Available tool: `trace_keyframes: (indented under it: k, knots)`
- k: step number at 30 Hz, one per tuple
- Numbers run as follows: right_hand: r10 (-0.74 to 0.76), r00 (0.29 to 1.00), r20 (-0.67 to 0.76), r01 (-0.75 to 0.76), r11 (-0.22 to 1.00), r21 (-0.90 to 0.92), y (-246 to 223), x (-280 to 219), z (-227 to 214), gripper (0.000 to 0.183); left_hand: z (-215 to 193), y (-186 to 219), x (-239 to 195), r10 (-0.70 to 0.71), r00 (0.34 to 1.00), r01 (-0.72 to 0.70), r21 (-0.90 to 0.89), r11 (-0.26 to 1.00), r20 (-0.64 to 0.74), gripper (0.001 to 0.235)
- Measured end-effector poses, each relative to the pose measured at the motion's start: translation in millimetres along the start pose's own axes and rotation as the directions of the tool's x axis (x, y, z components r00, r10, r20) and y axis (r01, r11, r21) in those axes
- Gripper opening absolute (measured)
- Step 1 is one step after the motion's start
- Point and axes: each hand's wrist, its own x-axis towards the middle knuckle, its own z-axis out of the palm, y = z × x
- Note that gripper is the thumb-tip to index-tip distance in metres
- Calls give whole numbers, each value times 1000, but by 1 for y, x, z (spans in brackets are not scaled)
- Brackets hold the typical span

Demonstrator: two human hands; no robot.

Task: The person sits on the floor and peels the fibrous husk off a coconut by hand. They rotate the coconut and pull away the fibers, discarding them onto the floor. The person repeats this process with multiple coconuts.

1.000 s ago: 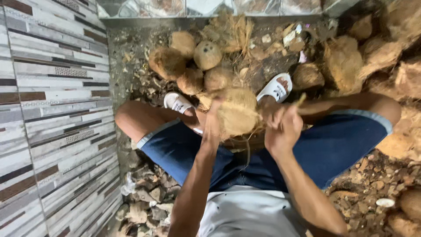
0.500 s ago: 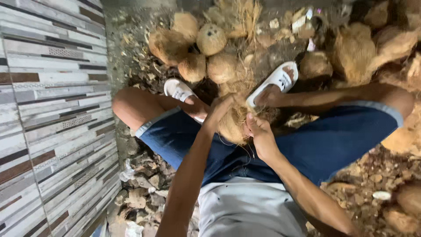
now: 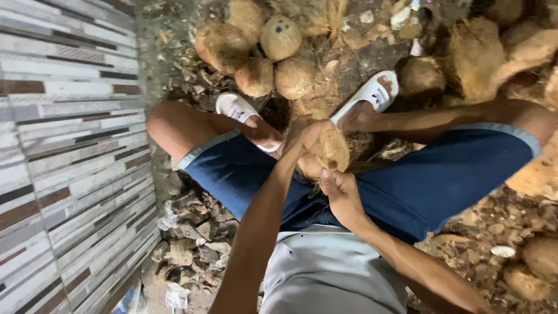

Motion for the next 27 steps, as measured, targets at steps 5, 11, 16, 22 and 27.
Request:
trace_keyframes:
  k: [5,11,16,22,27]
  knots:
    - [-62,996,-57,49,975,-215,-11,-15,0,59,38,-15,38,-70,986,75,-33,997,153,74]
    - [-27,981,-191,8,995,-102,-1,-33,-5,55,20,17,-26,50,998,-51,18,999,41,71]
    - [-15,970,-241,-13,993,-114,-6,-62,-25,51,0,11,-15,24,996,-14,-121,993,83,64]
    - [71,954,-291,-58,997,53,-3,-48,-30,55,26,-58,44,20,990,-59,-289,955,-136,71]
    - [102,935,-340,8,952,308,-3,-14,-47,40,-1,6,-20,-205,973,165,-307,937,-102,96]
